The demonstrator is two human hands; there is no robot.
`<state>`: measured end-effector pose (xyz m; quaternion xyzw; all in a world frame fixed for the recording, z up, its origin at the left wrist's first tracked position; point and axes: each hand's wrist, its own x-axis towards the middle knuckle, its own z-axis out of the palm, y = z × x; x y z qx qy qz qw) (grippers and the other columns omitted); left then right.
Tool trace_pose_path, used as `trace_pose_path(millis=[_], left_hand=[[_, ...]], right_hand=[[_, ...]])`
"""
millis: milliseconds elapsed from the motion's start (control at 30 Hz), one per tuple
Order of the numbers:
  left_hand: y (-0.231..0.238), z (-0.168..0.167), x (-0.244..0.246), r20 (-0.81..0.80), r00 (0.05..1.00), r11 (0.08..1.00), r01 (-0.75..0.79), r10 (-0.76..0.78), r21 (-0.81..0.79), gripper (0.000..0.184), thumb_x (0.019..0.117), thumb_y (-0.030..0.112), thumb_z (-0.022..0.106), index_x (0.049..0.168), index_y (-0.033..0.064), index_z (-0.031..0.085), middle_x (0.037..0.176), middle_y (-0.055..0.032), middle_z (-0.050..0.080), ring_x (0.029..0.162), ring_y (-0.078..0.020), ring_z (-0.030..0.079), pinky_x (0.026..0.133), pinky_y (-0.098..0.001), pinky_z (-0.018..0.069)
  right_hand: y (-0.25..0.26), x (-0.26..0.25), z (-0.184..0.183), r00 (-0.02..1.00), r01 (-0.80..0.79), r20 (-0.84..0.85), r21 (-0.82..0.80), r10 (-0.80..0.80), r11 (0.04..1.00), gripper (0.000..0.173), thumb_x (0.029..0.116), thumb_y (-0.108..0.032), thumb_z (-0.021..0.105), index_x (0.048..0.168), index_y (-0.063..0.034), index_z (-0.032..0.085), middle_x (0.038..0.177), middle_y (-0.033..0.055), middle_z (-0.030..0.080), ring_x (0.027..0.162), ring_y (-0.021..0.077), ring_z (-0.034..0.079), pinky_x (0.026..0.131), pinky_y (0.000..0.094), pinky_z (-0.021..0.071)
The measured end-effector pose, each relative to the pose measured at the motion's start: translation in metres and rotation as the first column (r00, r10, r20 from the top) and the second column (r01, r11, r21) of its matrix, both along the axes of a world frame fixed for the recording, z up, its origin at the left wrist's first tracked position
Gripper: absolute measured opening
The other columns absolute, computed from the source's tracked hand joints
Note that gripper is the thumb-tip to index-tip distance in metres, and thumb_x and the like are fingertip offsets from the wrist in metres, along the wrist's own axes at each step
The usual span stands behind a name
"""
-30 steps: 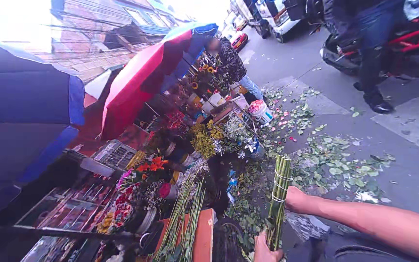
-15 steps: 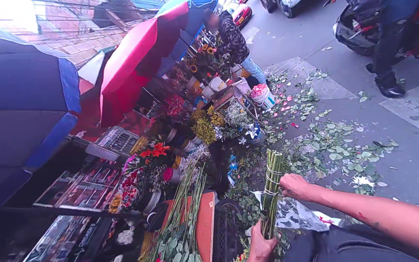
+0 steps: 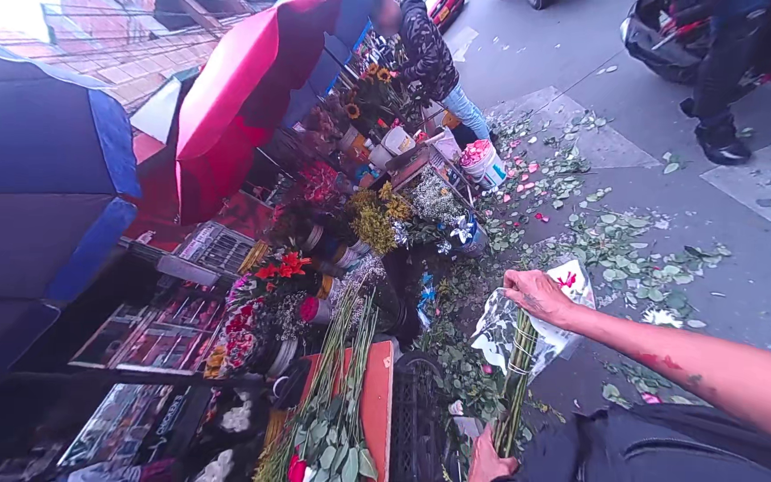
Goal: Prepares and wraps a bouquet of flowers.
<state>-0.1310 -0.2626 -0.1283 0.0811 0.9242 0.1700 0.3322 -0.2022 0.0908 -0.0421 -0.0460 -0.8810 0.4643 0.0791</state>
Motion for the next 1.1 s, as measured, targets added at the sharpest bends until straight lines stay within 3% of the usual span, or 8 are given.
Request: trace_pose_path(millis=[100,233,400,600,767,867,967,1100], left_hand=[[0.001,-0.004,0.001,0.031,0.999,0.998,-0.034,0.036,-0.048,0.067,0.0842,0.023,0.08,0.139,-0.0047,0.054,0.126,-0.0279,0.066,0.12,-0.0387,0.064,0.107,-0.0549,0.0471],[0.0,0.001,-0.005,-0.015,0.994,0.993,-0.109,0.11,0.037,0.054,0.0816,0.016,0.079,0.127,-0.0073,0.061,0.115,-0.0273,0.069,0.11,-0.0372,0.067,0.101,-0.0535,0.0505],[0.02,0.015,-0.02,-0.101,0.976,0.967,-0.172,0.193,0.186,0.039,0.0799,0.011,0.077,0.112,-0.0077,0.066,0.099,-0.023,0.07,0.093,-0.0317,0.068,0.088,-0.0507,0.0544],[0.017,0.052,-0.026,-0.328,0.895,0.875,-0.122,0.301,0.469,0.06,0.084,0.009,0.076,0.133,-0.0173,0.052,0.128,-0.0278,0.063,0.123,-0.0254,0.059,0.109,-0.0378,0.0447],[0.005,0.087,-0.057,-0.281,0.759,0.64,-0.224,0.587,0.735,0.039,0.0767,0.002,0.07,0.112,-0.0091,0.059,0.079,-0.0094,0.066,0.064,-0.0112,0.064,0.063,-0.0308,0.0574],[-0.002,0.125,-0.04,-0.375,0.749,0.629,-0.07,0.545,0.774,0.043,0.0938,0.012,0.063,0.13,-0.0097,0.053,0.113,-0.012,0.065,0.1,-0.0073,0.063,0.092,-0.0251,0.0527],[-0.003,0.141,-0.065,-0.419,0.666,0.545,0.024,0.617,0.838,0.036,0.0946,0.013,0.066,0.122,-0.0097,0.061,0.099,-0.0147,0.071,0.087,-0.014,0.069,0.079,-0.0306,0.0581],[0.005,0.197,-0.061,-0.23,0.623,0.198,0.121,0.748,0.973,0.02,0.0924,-0.007,0.054,0.111,-0.0003,0.058,0.077,0.0015,0.071,0.067,-0.0064,0.069,0.067,-0.0246,0.0611]], right_hand=[[-0.028,0.021,0.008,0.922,-0.292,-0.174,0.274,0.346,0.916,0.016,0.0977,-0.011,0.058,0.099,0.0033,0.065,0.085,0.0225,0.067,0.082,0.0426,0.069,0.07,0.0578,0.0517],[-0.068,0.046,-0.004,0.794,-0.595,0.13,0.367,0.594,0.715,0.021,0.1003,-0.009,0.055,0.117,0.0023,0.062,0.097,0.0253,0.068,0.092,0.0455,0.067,0.078,0.0594,0.0505],[-0.107,0.054,0.002,0.767,-0.612,0.007,0.312,0.642,0.727,0.026,0.1008,-0.009,0.053,0.125,-0.0009,0.057,0.095,0.0249,0.068,0.087,0.0452,0.068,0.075,0.0591,0.0517],[-0.14,0.069,0.004,0.48,-0.414,-0.705,0.343,0.523,0.843,0.024,0.0908,-0.014,0.064,0.114,-0.006,0.065,0.077,0.0095,0.068,0.067,0.0254,0.07,0.057,0.041,0.057],[-0.124,0.055,-0.003,0.486,-0.182,-0.796,0.313,0.362,0.932,0.021,0.0925,-0.011,0.058,0.109,-0.0064,0.069,0.083,0.0068,0.071,0.072,0.0228,0.07,0.065,0.0365,0.0577],[-0.156,0.076,0.029,0.264,-0.365,-0.819,0.405,0.51,0.838,0.013,0.1005,-0.009,0.054,0.105,-0.0088,0.066,0.078,0.0068,0.064,0.072,0.0233,0.065,0.065,0.0349,0.0535],[-0.169,0.092,0.041,0.05,-0.489,-0.757,0.551,0.652,0.677,0.021,0.1059,-0.011,0.048,0.11,-0.0119,0.069,0.076,0.0062,0.065,0.074,0.0245,0.065,0.068,0.0373,0.0523],[-0.127,0.058,-0.01,0.429,-0.388,-0.645,0.499,0.632,0.774,0.027,0.0963,-0.03,0.066,0.112,-0.0087,0.067,0.096,0.0128,0.068,0.091,0.0306,0.069,0.077,0.0446,0.0558]])
